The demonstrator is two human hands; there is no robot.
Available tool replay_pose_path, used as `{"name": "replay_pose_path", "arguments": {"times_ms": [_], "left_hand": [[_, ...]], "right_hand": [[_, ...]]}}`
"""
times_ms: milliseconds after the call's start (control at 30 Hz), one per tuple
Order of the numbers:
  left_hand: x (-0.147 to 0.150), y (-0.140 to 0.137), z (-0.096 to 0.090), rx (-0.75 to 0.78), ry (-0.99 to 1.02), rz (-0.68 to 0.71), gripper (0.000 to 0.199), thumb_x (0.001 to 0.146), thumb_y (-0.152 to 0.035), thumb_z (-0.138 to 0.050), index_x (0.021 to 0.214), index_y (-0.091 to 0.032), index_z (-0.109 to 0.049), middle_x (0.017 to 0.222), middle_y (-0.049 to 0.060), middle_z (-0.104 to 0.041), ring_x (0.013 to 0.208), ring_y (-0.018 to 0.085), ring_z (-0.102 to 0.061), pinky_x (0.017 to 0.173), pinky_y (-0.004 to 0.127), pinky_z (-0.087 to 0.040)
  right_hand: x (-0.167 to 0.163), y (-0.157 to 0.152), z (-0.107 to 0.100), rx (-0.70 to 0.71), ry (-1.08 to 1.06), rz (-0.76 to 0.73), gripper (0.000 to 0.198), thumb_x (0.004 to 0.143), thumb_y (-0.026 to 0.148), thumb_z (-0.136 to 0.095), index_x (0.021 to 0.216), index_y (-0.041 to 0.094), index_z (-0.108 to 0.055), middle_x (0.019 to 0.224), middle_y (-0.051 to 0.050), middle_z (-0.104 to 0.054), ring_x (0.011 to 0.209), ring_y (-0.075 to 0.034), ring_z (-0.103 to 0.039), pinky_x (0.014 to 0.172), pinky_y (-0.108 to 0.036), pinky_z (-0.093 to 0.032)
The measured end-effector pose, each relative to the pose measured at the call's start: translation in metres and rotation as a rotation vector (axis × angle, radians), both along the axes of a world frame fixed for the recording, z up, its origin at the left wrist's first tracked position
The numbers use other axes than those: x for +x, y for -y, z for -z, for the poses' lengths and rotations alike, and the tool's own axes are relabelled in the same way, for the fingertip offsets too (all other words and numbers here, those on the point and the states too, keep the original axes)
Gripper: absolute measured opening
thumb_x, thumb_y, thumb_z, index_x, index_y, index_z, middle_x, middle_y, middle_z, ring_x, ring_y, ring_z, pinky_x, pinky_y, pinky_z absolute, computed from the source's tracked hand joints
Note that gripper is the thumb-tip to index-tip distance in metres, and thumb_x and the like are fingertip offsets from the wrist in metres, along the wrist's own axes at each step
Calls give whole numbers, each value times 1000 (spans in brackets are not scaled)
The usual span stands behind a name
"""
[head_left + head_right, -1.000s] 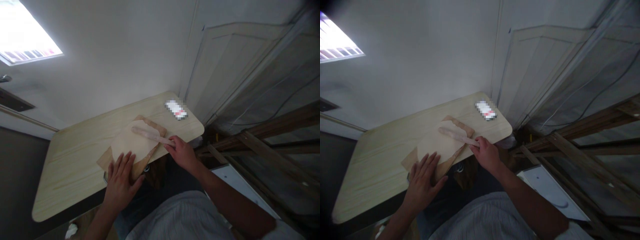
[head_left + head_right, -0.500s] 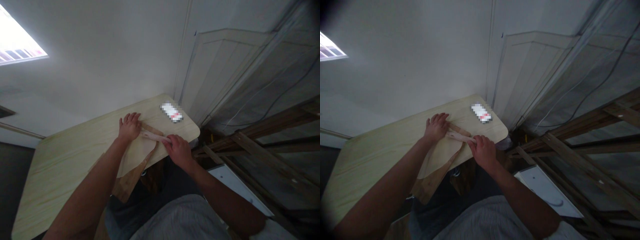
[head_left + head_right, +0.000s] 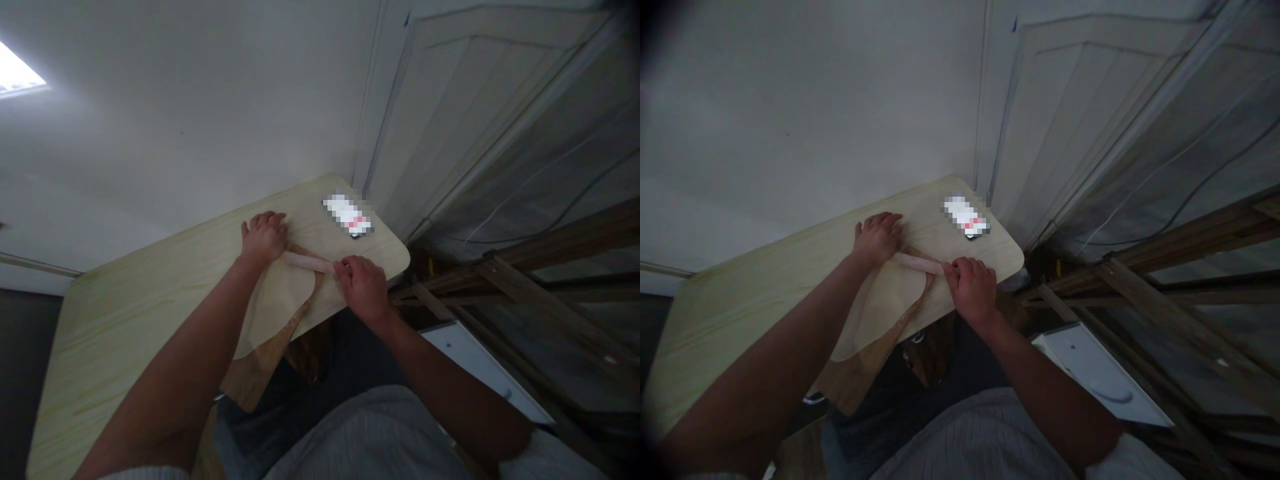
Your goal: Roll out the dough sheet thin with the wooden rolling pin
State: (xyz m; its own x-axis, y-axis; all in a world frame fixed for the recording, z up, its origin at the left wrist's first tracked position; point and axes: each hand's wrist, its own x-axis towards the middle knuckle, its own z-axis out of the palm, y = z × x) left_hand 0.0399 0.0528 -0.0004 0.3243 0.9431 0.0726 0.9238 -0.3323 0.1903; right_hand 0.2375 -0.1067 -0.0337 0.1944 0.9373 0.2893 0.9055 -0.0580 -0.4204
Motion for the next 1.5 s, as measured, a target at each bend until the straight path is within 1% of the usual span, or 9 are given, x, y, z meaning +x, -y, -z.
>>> {"name": "replay_pose_path", "arguments": {"times_ms": [233, 400, 500, 667, 767, 933, 1100, 1333, 1500], "left_hand": [[18, -11, -5, 57, -46, -61, 48, 101, -37, -26, 127, -23, -63, 137, 13, -60, 126, 31, -51, 106, 53, -39], [15, -4, -4, 64, -22, -46, 48, 100, -37, -28, 125, -23, -66, 134, 13, -62, 123, 33, -53, 103, 53, -41], [3, 5, 0, 52, -5, -26, 49, 100, -41, -28, 128, -27, -65, 140, 10, -59, 129, 34, -50, 106, 58, -39], [-17, 27, 3, 26, -14, 58, 52, 102, -49, -25, 140, -32, -56, 153, 6, -49, 142, 32, -38, 115, 69, -23], [-27, 44, 2, 62, -22, 57, 52, 102, -46, -24, 143, -30, -53, 157, 6, -44, 145, 31, -34, 117, 69, -21], [-43, 70, 4, 95, 2, 44, 54, 103, -43, -21, 149, -27, -44, 157, 8, -44, 145, 30, -36, 117, 66, -25], [-52, 83, 7, 101, -10, 16, 57, 102, -41, -21, 153, -21, -37, 158, 10, -42, 146, 29, -35, 120, 61, -23], [-37, 70, 3, 67, -43, -6, 54, 101, -40, -24, 150, -24, -42, 159, 10, -41, 147, 31, -34, 118, 66, -22], [-20, 48, 2, 30, -28, -12, 52, 101, -40, -24, 147, -26, -46, 158, 10, -42, 146, 32, -34, 117, 71, -20]], "right_hand": [[3, -19, 3, 13, 10, 104, 44, 106, 44, -36, 87, 19, -67, 84, -6, -72, 73, -18, -60, 65, -31, -28], [1, -12, 0, 1, 30, 54, 45, 106, 43, -35, 86, 19, -67, 82, -7, -70, 76, -19, -60, 68, -32, -31], [-6, 3, 0, 29, 28, 4, 41, 106, 43, -38, 90, 19, -67, 86, -8, -69, 84, -22, -59, 73, -33, -33], [-21, 33, 2, 102, 14, -36, 36, 105, 43, -42, 112, 18, -67, 100, -11, -67, 98, -26, -55, 82, -36, -35], [-28, 47, 5, 110, 17, -59, 35, 104, 41, -44, 121, 18, -65, 104, -11, -65, 100, -27, -54, 85, -38, -35], [-37, 65, 11, 154, 3, -91, 37, 103, 37, -45, 130, 18, -61, 111, -12, -64, 103, -26, -54, 89, -40, -36], [-41, 75, 13, 174, -4, -127, 39, 103, 36, -45, 134, 17, -59, 114, -13, -64, 105, -25, -54, 90, -40, -37], [-31, 60, 10, 113, 0, -89, 39, 102, 42, -46, 128, 20, -64, 110, -12, -66, 104, -27, -53, 91, -41, -35], [-19, 42, 3, 119, 36, -51, 39, 102, 44, -46, 127, 21, -65, 119, -13, -64, 116, -29, -49, 99, -44, -31]]}}
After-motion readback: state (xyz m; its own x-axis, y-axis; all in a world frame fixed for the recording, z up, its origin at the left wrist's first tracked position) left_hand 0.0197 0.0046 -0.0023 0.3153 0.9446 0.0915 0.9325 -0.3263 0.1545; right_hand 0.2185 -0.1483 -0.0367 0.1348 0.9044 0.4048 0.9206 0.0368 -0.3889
